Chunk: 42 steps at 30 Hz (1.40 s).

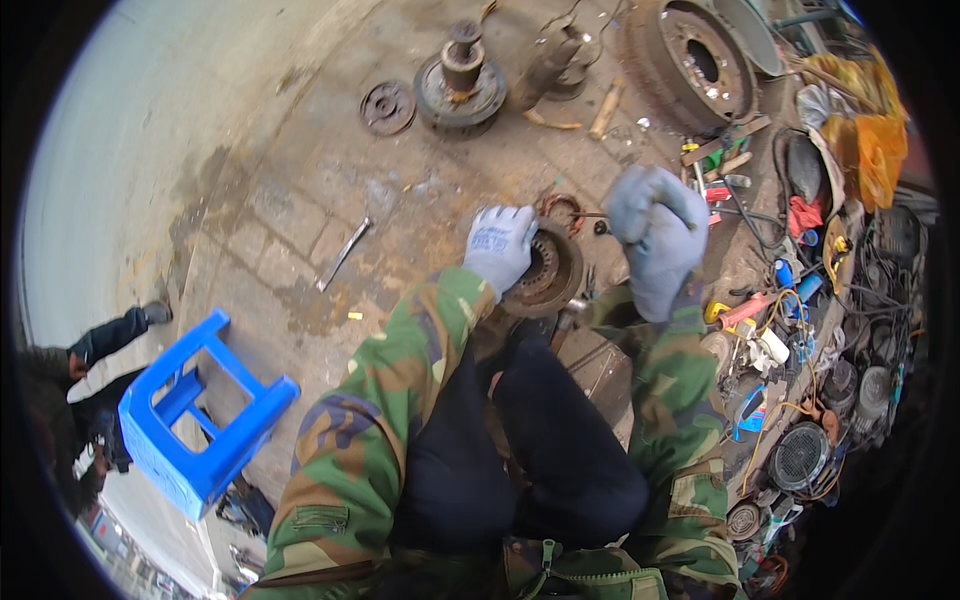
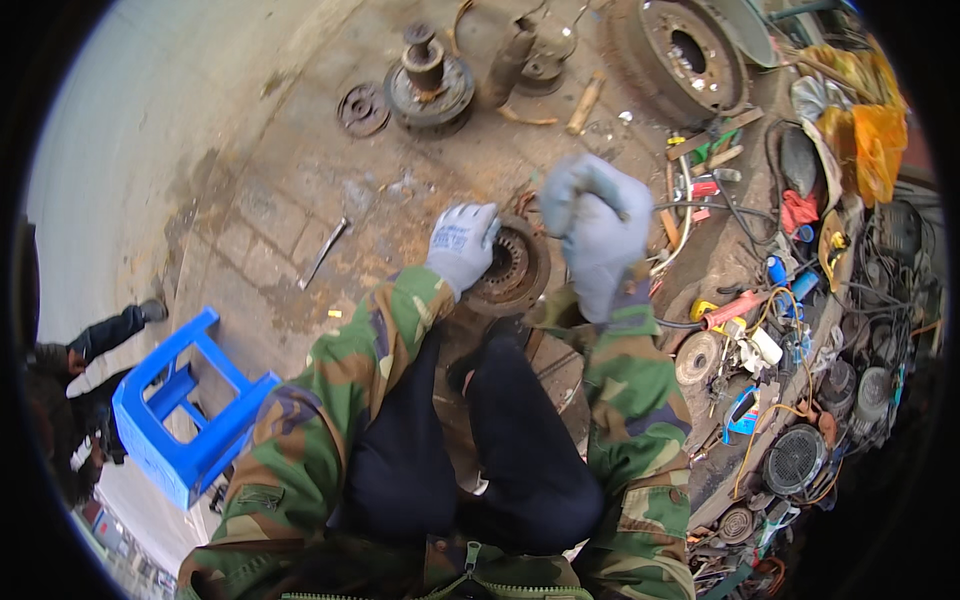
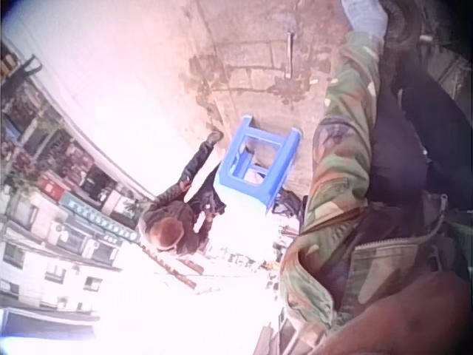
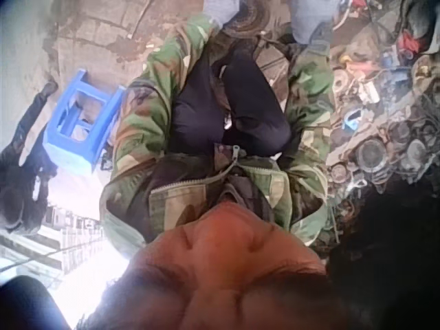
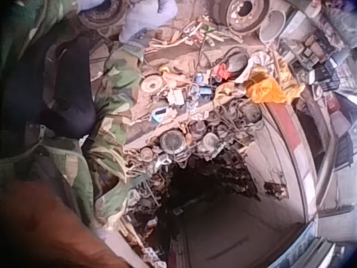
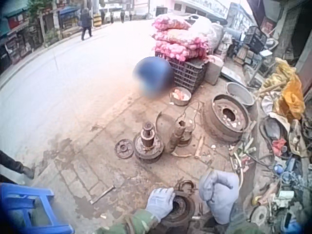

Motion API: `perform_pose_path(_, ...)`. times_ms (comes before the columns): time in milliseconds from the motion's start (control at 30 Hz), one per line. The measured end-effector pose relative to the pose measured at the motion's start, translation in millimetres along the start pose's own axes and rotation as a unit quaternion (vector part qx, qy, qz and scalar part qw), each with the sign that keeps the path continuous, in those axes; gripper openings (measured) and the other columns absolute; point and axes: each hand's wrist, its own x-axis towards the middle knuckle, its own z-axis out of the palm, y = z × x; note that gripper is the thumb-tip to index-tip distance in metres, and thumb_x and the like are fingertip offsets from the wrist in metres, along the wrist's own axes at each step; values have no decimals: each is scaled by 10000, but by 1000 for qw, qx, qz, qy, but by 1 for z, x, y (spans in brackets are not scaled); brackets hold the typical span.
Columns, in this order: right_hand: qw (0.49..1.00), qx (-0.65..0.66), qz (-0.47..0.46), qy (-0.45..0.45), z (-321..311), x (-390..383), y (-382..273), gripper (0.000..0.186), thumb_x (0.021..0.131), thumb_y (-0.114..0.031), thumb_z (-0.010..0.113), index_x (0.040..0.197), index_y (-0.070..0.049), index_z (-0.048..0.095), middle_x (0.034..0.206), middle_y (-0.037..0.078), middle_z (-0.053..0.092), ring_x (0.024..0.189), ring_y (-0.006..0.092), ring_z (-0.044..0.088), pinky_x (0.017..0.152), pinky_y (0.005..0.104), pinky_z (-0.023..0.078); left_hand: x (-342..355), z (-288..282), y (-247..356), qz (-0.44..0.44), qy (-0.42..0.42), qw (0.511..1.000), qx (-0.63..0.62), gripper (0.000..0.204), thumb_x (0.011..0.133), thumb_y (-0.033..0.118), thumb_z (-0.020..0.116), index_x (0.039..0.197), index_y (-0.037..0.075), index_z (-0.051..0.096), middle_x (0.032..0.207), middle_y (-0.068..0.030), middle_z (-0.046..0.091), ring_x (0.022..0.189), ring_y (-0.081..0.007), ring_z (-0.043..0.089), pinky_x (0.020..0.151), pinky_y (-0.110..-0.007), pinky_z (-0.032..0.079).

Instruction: The person uses a hammer to tap a metal component, then uses a screwdriver and pliers to remove copper windings from a motor stator. The person works on the stator while seated on the ground in a cluttered workshop.

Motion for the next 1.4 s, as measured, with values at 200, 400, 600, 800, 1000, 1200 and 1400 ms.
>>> perform_pose_path(200,991,120,-40,38,-23,-18,4,180,831,54,408,854,31,586,824,151,637,734,199,593,680,295,467,-9,13,-15,-30,24,997,-72,308,1081,230,604,1334,79,692,1227,-182,738,1171,-369,686,1047,-467,519)
perform_pose_path(400,991,-62,82,85,9,-44,53,379,985,-8,521,1340,50,639,1330,149,676,1264,284,644,1113,377,486,-8,-22,-14,-109,100,974,-174,298,1039,143,626,1318,63,694,1207,-183,736,1109,-385,688,989,-469,534)
perform_pose_path(600,963,-263,-64,-14,15,-46,52,497,973,-98,521,1448,40,576,1481,211,565,1467,376,480,1245,467,350,-17,-97,40,102,-57,978,-171,495,913,128,740,1386,8,652,1282,-222,707,1134,-420,681,979,-494,542)
perform_pose_path(800,938,-333,-77,-51,36,-52,42,695,901,-326,664,1487,18,518,1537,243,485,1485,447,418,1257,586,281,-17,-95,54,-54,-196,903,-377,436,974,195,764,1353,3,669,1250,-184,729,1056,-315,731,925,-416,580)
perform_pose_path(1000,956,-26,263,125,-62,-149,117,531,998,-189,710,1468,23,580,1383,170,679,1247,242,664,1090,399,530,-12,-96,40,-136,-134,897,-399,549,1177,396,468,1405,-77,627,1254,-190,742,1034,-195,725,972,-353,562)
perform_pose_path(1200,771,-290,559,98,-72,-277,248,627,975,-428,714,1397,21,596,1343,227,688,1236,399,670,1032,451,546,0,-84,30,-126,-132,911,-369,655,1185,487,371,1440,-74,592,1269,-201,742,1069,-204,727,1054,-367,523)
perform_pose_path(1400,713,-470,521,4,-38,-315,286,582,964,-456,715,1310,-2,603,1274,219,672,1219,430,658,1013,515,542,4,-72,37,-129,-120,922,-346,570,1186,413,426,1411,-77,611,1251,-208,740,1040,-228,743,1033,-377,535)
